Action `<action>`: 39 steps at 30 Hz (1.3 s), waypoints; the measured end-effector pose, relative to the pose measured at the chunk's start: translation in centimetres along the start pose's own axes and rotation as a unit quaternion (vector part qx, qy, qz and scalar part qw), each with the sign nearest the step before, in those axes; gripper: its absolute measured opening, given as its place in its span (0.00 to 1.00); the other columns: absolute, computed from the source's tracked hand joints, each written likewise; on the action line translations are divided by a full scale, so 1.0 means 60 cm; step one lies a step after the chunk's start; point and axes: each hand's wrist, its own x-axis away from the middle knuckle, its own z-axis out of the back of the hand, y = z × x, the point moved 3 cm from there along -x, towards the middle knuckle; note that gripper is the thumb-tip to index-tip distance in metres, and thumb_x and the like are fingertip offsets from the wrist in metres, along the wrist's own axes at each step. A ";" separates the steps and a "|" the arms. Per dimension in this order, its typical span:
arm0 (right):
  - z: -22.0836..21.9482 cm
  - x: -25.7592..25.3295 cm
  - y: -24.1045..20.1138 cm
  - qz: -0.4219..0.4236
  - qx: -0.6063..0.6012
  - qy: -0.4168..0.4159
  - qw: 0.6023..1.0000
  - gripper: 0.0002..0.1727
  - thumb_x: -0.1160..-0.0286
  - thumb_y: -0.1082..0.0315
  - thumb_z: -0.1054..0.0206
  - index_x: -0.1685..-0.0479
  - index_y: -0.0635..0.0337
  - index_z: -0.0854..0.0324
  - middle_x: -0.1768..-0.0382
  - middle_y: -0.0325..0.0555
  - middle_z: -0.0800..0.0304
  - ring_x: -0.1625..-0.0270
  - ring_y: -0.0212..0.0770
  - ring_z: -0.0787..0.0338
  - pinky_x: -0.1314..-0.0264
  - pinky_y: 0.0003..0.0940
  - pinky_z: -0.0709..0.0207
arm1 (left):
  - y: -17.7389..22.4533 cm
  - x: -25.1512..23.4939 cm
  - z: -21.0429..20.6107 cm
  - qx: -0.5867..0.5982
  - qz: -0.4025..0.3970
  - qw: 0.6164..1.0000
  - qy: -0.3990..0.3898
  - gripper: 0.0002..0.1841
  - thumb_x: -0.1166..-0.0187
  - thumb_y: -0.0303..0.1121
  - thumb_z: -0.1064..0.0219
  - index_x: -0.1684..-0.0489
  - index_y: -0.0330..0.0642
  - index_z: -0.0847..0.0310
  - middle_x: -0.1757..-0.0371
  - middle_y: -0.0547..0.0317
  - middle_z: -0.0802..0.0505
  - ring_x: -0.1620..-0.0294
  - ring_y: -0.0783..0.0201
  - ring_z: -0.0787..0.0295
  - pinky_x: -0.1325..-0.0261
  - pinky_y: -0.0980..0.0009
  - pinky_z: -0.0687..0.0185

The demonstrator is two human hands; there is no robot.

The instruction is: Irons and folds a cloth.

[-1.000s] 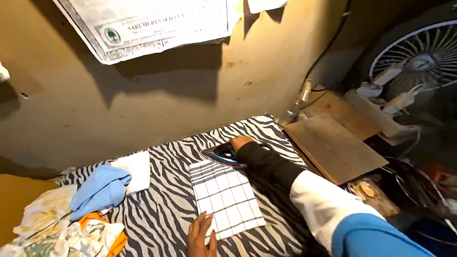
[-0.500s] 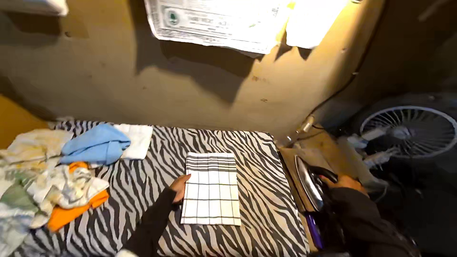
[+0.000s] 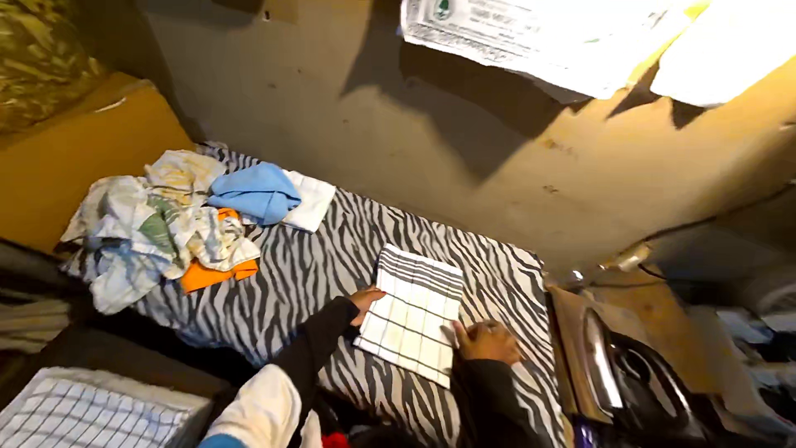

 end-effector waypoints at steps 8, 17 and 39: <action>-0.071 0.119 -0.199 0.061 -0.402 -0.317 0.857 0.27 0.14 0.70 0.41 0.19 0.73 0.40 0.44 0.48 0.15 0.48 0.21 0.12 0.42 0.23 0.16 | -0.034 0.276 0.092 0.160 -0.134 0.973 0.099 0.30 0.07 0.31 0.52 0.06 0.37 0.55 0.15 0.39 0.29 0.19 0.57 0.26 0.17 0.57 0.31; -0.196 0.431 -0.654 0.338 -0.325 -0.666 0.580 0.37 0.24 0.79 0.35 0.14 0.75 0.44 0.28 0.56 0.18 0.33 0.27 0.14 0.28 0.23 0.20 | -0.227 0.720 0.252 0.349 -0.266 0.698 0.566 0.31 0.14 0.30 0.53 0.09 0.43 0.57 0.40 0.55 0.10 0.45 0.67 0.08 0.41 0.66 0.10; -0.346 0.524 -0.633 0.408 -0.065 -0.596 0.688 0.23 0.14 0.65 0.35 0.25 0.70 0.24 0.40 0.63 0.09 0.37 0.54 0.08 0.27 0.51 0.21 | -0.448 0.750 0.481 0.312 -0.099 0.603 0.727 0.22 0.10 0.28 0.46 0.17 0.38 0.36 0.34 0.43 0.14 0.41 0.60 0.13 0.37 0.58 0.16</action>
